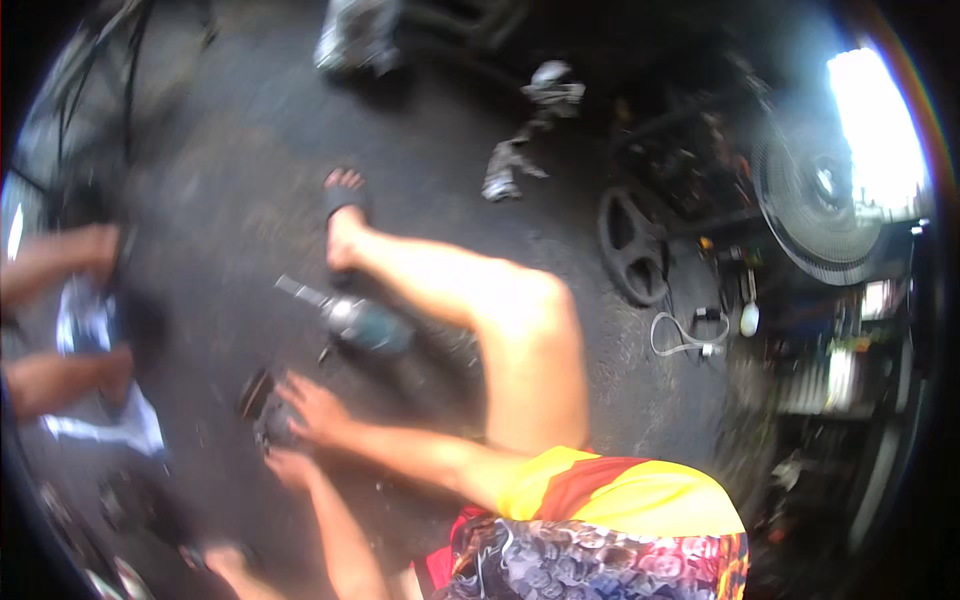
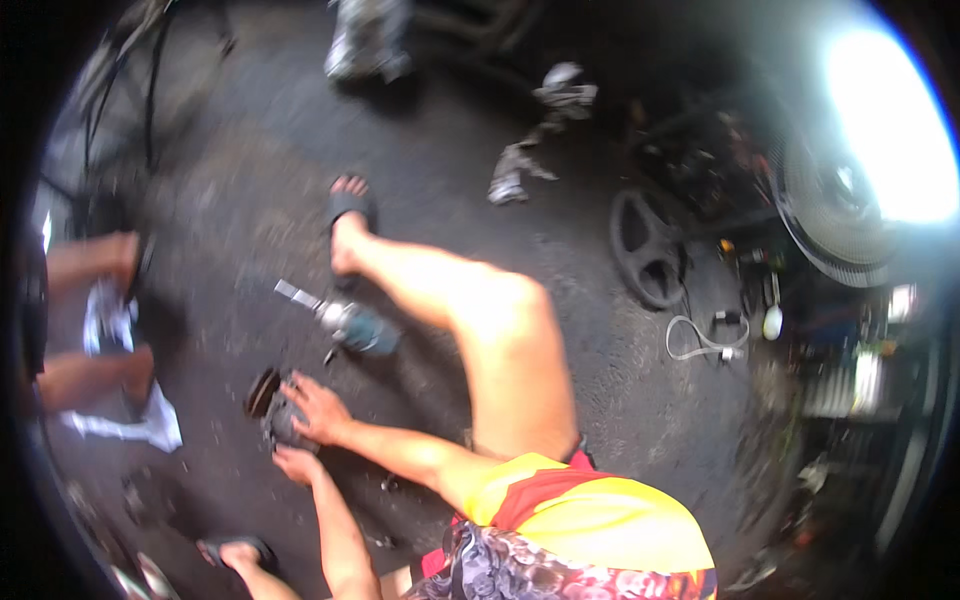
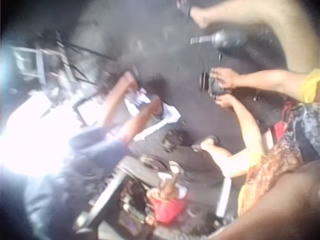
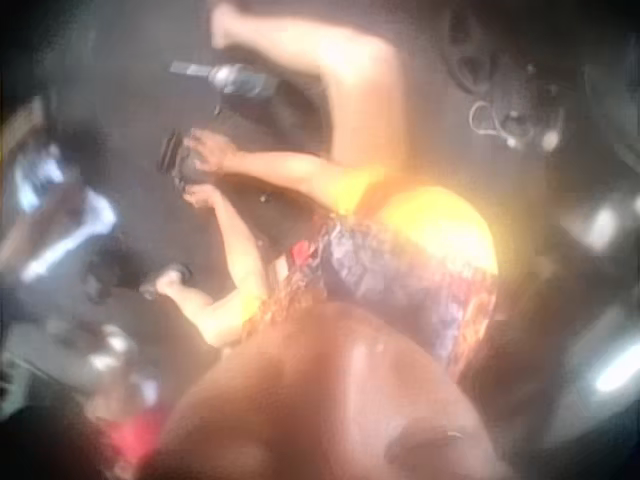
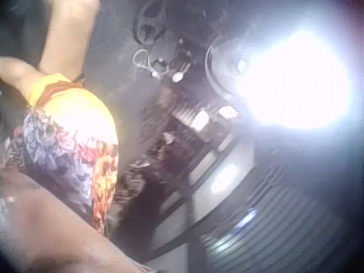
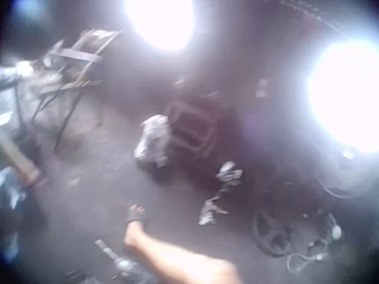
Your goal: Inspecting and repairing an automotive air conditioning compressor by hand.
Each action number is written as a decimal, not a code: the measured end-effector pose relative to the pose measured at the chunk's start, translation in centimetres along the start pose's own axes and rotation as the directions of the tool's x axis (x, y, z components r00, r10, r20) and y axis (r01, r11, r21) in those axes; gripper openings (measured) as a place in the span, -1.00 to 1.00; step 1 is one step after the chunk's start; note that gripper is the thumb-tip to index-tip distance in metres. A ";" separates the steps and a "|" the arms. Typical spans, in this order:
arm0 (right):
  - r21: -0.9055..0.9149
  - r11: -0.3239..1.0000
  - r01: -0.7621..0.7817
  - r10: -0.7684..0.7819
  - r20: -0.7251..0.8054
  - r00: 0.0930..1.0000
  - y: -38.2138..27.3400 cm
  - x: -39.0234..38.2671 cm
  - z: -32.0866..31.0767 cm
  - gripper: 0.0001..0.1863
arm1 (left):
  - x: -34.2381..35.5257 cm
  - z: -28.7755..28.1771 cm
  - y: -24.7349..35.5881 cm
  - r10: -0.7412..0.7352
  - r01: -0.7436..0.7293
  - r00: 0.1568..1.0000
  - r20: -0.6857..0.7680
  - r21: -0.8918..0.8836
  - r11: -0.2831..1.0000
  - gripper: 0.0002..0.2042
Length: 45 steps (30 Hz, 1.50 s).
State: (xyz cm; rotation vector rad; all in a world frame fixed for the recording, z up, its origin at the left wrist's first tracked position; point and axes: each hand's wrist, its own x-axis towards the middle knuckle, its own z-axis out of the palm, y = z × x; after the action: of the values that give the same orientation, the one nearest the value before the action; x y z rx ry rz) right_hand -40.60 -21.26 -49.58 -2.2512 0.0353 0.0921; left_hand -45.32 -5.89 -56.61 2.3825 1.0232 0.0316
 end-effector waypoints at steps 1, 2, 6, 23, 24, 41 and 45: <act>-0.083 0.996 -0.028 0.031 0.030 0.999 1.0 -0.3 -0.4 -0.22 | 0.1 1.0 -0.1 -0.029 0.034 0.994 0.104 -0.046 0.998 -0.49; -0.093 0.995 -0.042 0.058 0.182 0.982 -1.9 -0.2 -1.4 -0.26 | 3.6 0.6 -4.3 0.013 -0.006 0.994 0.107 -0.057 0.998 -0.46; 0.061 0.992 -0.113 0.068 0.499 0.864 -6.4 -1.6 -11.7 -0.55 | 5.3 -1.5 -7.0 0.152 -0.194 0.970 0.190 0.226 0.955 -0.36; 0.264 0.818 -0.511 0.558 -0.150 0.816 15.0 -38.5 -23.3 -0.44 | 5.4 -13.7 8.1 0.546 -0.651 0.749 0.375 0.265 0.711 -0.44; 0.323 0.845 -0.426 0.523 -0.331 0.786 13.0 -38.5 -23.0 -0.53 | 7.3 -14.5 9.0 0.613 -0.686 0.721 0.323 0.210 0.696 -0.45; 0.538 0.749 -0.387 0.574 -0.234 0.785 13.2 -38.5 -25.5 -0.58 | 6.2 -17.7 31.1 0.650 -0.906 0.212 0.729 -0.103 0.411 -0.78; 0.587 0.671 -0.453 0.660 -0.194 0.726 9.5 -36.5 -28.9 -0.56 | 7.2 -18.3 44.4 0.718 -0.994 0.008 0.696 -0.076 0.084 -0.73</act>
State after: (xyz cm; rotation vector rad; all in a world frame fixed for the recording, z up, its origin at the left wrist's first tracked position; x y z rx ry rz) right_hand -75.98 -49.87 -35.91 -1.6117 0.9014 -0.0384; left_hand -14.80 -17.50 -20.71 2.6871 -1.1526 -0.5152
